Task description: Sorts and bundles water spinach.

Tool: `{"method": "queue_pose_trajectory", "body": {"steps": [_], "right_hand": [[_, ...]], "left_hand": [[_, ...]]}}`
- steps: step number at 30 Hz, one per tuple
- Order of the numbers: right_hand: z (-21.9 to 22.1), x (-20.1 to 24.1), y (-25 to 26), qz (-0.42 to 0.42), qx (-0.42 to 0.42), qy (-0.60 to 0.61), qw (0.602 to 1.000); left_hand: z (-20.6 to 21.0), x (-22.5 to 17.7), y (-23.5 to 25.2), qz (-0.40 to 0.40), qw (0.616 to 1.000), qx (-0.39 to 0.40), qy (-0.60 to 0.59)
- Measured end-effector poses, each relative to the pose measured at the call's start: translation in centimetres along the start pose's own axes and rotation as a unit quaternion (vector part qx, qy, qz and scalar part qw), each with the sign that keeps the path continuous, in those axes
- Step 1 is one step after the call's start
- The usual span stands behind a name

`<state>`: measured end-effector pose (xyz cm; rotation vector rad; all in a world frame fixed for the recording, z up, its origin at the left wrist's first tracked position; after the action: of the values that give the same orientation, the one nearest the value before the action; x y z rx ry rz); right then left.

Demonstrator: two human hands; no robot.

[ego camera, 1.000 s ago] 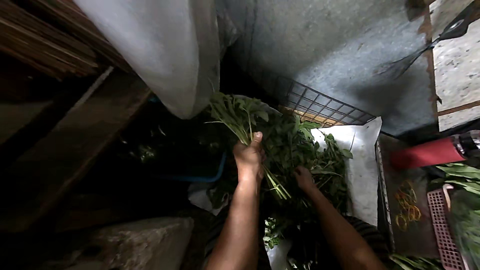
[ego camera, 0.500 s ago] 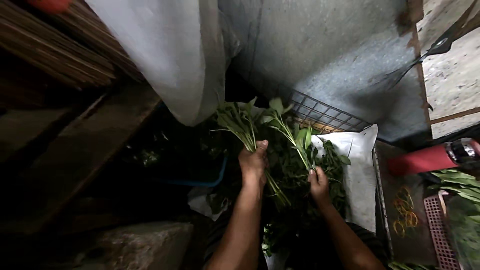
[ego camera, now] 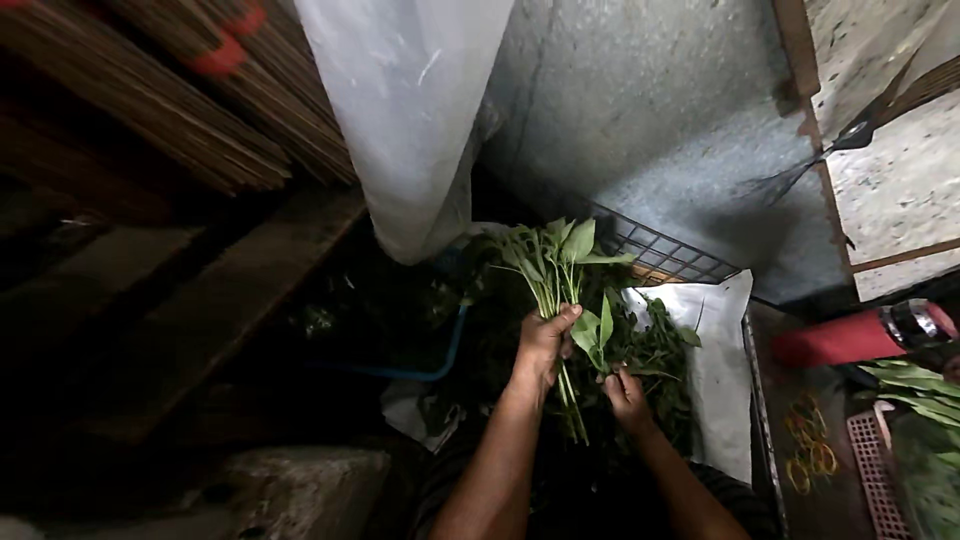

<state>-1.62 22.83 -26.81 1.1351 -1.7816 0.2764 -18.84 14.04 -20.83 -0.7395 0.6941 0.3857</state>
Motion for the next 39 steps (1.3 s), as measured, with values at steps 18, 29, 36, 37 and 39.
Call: {"method": "queue_pose_trajectory", "body": {"steps": [18, 29, 36, 37, 39], "right_hand": [[0.0, 1.0, 4.8, 0.203, -0.104, -0.059, 0.972], [0.9, 4.7, 6.1, 0.015, 0.059, 0.010, 0.998], [1.4, 2.6, 3.2, 0.023, 0.160, -0.122, 0.979], [0.8, 1.7, 2.5, 0.018, 0.150, -0.105, 0.983], [-0.5, 1.5, 1.5, 0.004, 0.105, -0.041, 0.994]], "left_hand": [[-1.1, -1.1, 0.1, 0.062, 0.995, -0.019, -0.071], [-0.2, -0.4, 0.4, 0.052, 0.998, 0.015, -0.040], [-1.9, -2.0, 0.2, 0.093, 0.993, -0.039, -0.063], [-2.0, -2.2, 0.2, 0.097, 0.993, -0.045, -0.057], [-1.9, -2.2, 0.3, 0.109, 0.992, -0.042, -0.052]]}}
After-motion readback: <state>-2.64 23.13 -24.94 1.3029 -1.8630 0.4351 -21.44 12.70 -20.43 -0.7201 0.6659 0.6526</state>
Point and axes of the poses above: each hand's wrist, its own y-axis towards the middle knuckle, its own z-axis out of the palm, x = y × z, the point moved 7 cm from there along y, towards the middle knuckle, and after that the axes turned 8 degrees about -z, right-handed, at the moved point
